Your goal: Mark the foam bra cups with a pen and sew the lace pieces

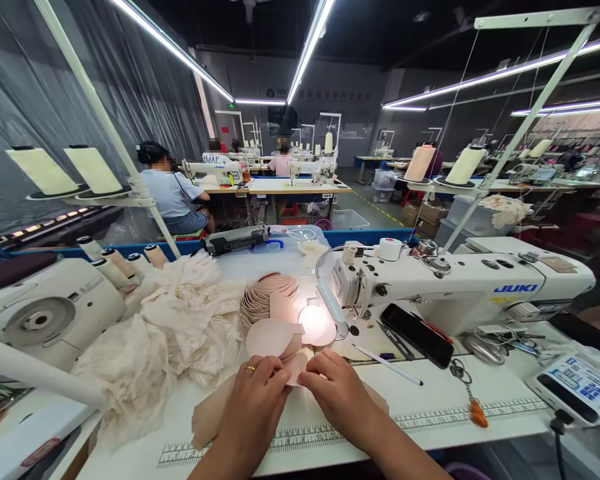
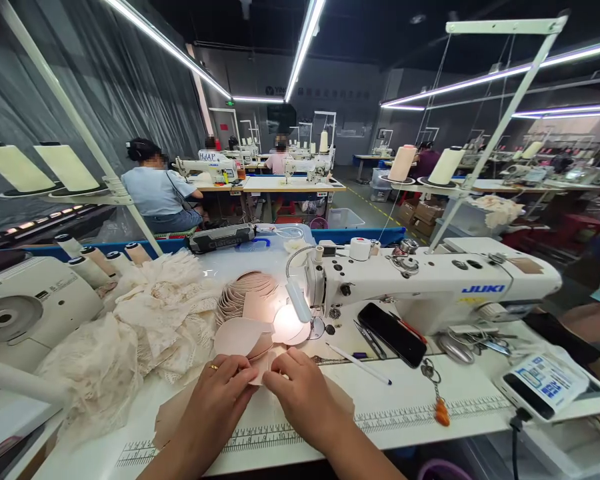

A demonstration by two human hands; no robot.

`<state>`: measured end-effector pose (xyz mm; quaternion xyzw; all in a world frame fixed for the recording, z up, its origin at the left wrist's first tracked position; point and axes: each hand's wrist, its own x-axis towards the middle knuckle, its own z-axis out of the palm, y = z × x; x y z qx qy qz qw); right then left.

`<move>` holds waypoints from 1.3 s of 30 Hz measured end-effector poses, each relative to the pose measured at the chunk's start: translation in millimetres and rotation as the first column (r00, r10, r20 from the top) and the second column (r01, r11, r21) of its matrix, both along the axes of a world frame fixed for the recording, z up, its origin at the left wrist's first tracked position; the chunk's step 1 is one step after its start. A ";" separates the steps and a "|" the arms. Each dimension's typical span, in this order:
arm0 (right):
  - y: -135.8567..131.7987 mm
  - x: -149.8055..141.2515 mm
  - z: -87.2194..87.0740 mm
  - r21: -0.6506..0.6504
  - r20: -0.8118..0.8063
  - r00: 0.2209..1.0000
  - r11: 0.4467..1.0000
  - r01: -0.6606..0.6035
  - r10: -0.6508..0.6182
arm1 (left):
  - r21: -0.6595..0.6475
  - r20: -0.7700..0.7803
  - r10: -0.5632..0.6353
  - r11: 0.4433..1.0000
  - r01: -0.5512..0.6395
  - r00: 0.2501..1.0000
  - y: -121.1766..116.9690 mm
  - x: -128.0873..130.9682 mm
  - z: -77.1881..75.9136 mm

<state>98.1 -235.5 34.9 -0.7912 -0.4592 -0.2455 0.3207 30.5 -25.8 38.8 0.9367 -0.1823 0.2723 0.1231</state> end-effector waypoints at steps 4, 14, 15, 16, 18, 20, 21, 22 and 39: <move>-25.6 -9.5 2.3 0.121 -0.212 0.968 0.987 -0.109 0.133 | -0.047 -0.048 -0.086 0.995 0.084 0.995 4.6 -9.2 6.7; -54.0 -27.9 10.2 0.265 -0.531 0.814 0.959 -0.104 0.235 | -0.144 -0.156 -0.259 0.961 0.238 0.953 16.2 -13.5 8.9; -56.3 -27.7 9.9 0.317 -0.586 0.772 0.946 -0.062 0.246 | -0.174 -0.188 -0.242 0.962 0.210 0.952 18.0 -14.5 9.5; -58.8 -27.3 8.9 0.359 -0.641 0.725 0.933 -0.007 0.252 | -0.208 -0.215 -0.219 0.962 0.174 0.952 19.8 -15.8 10.1; -63.5 -26.4 5.3 0.397 -0.755 0.606 0.910 0.117 0.252 | -0.274 -0.244 -0.188 0.954 0.118 0.951 22.8 -19.2 11.0; -66.6 -25.9 1.4 0.386 -0.849 0.464 0.896 0.219 0.252 | -0.314 -0.236 -0.169 0.945 0.090 0.957 23.3 -22.3 11.3; -67.3 -26.0 -0.1 0.379 -0.877 0.406 0.890 0.253 0.257 | -0.314 -0.230 -0.167 0.945 0.089 0.959 22.4 -23.2 11.3; -67.7 -26.3 -1.0 0.373 -0.892 0.369 0.887 0.274 0.261 | -0.299 -0.218 -0.166 0.949 0.096 0.962 20.8 -23.4 10.9; -78.1 -34.1 1.1 0.444 -0.758 0.574 0.890 0.109 0.308 | -0.338 -0.400 -0.289 0.929 0.153 0.870 -9.3 -9.9 4.5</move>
